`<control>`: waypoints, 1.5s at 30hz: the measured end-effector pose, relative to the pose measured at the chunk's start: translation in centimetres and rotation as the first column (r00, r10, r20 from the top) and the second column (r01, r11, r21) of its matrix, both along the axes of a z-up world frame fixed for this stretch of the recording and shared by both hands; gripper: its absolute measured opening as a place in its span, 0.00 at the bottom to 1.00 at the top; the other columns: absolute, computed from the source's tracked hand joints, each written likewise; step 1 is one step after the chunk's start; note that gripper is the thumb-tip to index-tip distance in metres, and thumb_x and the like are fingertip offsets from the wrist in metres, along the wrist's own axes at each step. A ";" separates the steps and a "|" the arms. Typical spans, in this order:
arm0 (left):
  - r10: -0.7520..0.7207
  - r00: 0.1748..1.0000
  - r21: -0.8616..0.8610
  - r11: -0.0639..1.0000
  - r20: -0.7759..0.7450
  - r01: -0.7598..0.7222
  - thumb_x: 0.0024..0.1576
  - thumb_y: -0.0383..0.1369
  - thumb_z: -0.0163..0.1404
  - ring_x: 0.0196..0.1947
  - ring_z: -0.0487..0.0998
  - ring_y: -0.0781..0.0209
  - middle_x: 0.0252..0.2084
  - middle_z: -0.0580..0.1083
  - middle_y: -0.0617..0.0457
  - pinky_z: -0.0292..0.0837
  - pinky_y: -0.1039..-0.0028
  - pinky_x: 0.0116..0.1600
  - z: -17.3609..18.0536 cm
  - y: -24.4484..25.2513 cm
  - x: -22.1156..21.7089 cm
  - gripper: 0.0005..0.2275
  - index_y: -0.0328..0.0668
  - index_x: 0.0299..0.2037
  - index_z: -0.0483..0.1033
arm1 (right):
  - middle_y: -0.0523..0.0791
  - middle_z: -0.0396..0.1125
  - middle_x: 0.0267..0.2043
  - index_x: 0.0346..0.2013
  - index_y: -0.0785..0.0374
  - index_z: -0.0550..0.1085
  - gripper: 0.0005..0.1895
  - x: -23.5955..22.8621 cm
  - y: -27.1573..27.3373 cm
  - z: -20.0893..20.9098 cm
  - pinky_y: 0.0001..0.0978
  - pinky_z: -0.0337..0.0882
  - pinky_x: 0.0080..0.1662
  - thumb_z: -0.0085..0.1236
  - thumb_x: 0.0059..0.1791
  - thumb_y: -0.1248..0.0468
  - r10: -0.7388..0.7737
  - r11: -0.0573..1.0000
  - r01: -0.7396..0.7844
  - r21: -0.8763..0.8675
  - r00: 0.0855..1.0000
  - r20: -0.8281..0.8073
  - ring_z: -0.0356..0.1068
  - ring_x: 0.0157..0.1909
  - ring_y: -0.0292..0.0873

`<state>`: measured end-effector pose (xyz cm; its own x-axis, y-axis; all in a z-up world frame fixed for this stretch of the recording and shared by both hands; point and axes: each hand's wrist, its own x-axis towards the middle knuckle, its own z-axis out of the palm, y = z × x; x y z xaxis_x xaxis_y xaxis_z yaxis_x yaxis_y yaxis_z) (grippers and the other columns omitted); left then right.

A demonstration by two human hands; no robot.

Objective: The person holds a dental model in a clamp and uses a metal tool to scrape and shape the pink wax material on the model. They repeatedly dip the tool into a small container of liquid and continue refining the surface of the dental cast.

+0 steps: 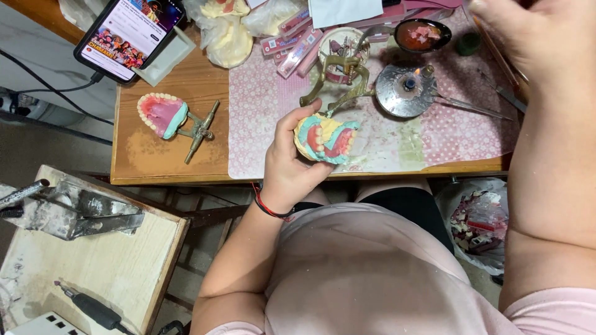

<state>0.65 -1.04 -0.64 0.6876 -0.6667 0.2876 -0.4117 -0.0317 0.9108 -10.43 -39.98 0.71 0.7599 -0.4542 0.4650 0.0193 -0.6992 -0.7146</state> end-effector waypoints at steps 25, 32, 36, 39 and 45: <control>-0.183 0.948 -0.543 0.839 -0.259 0.014 0.56 0.24 0.61 0.67 0.70 0.49 0.74 0.59 0.33 0.69 0.61 0.71 -1.7 0.3 1.4 0.34 0.52 0.68 0.51 | 0.52 0.74 0.56 0.60 0.69 0.71 0.27 -7.5 11.7 1.6 0.40 0.72 0.62 0.68 0.49 0.64 -0.029 0.997 0.048 0.065 0.964 -0.263 0.75 0.58 0.48; -0.168 0.949 -0.534 0.846 -0.266 0.000 0.57 0.22 0.59 0.68 0.69 0.50 0.75 0.58 0.32 0.66 0.63 0.73 -1.3 0.4 1.3 0.33 0.51 0.68 0.52 | 0.45 0.76 0.56 0.52 0.62 0.66 0.41 -4.6 13.7 -1.8 0.48 0.70 0.50 0.80 0.42 0.41 -0.359 0.920 0.296 -0.257 0.900 -0.248 0.77 0.55 0.51; -0.198 0.949 -0.560 0.828 -0.246 0.027 0.56 0.18 0.58 0.71 0.67 0.49 0.75 0.59 0.33 0.67 0.61 0.74 -1.3 0.3 1.3 0.34 0.50 0.69 0.52 | 0.46 0.77 0.56 0.51 0.62 0.65 0.39 -3.9 13.4 -2.6 0.53 0.70 0.44 0.82 0.44 0.46 -0.406 0.889 0.325 -0.324 0.885 -0.227 0.78 0.50 0.57; -0.192 0.950 -0.542 0.840 -0.247 0.028 0.56 0.21 0.60 0.71 0.66 0.50 0.75 0.59 0.31 0.65 0.62 0.74 -1.6 0.2 1.2 0.35 0.50 0.69 0.52 | 0.42 0.74 0.47 0.52 0.62 0.67 0.36 -3.4 13.1 -2.5 0.53 0.69 0.40 0.79 0.48 0.43 -0.461 0.858 0.351 -0.375 0.848 -0.262 0.76 0.40 0.56; -0.229 0.939 -0.585 0.810 -0.257 0.038 0.54 0.22 0.63 0.70 0.68 0.50 0.75 0.59 0.30 0.69 0.62 0.72 -2.6 0.0 1.2 0.35 0.48 0.67 0.53 | 0.45 0.76 0.45 0.53 0.61 0.70 0.31 -3.3 13.2 -2.1 0.51 0.72 0.40 0.79 0.51 0.47 -0.448 0.852 0.327 -0.409 0.859 -0.248 0.76 0.39 0.53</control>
<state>1.85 -1.07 -3.29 0.7184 -0.5431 0.4347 -0.0761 0.5597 0.8252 -13.73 -26.78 -1.37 0.6875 -0.6021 0.4059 -0.4939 -0.7975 -0.3465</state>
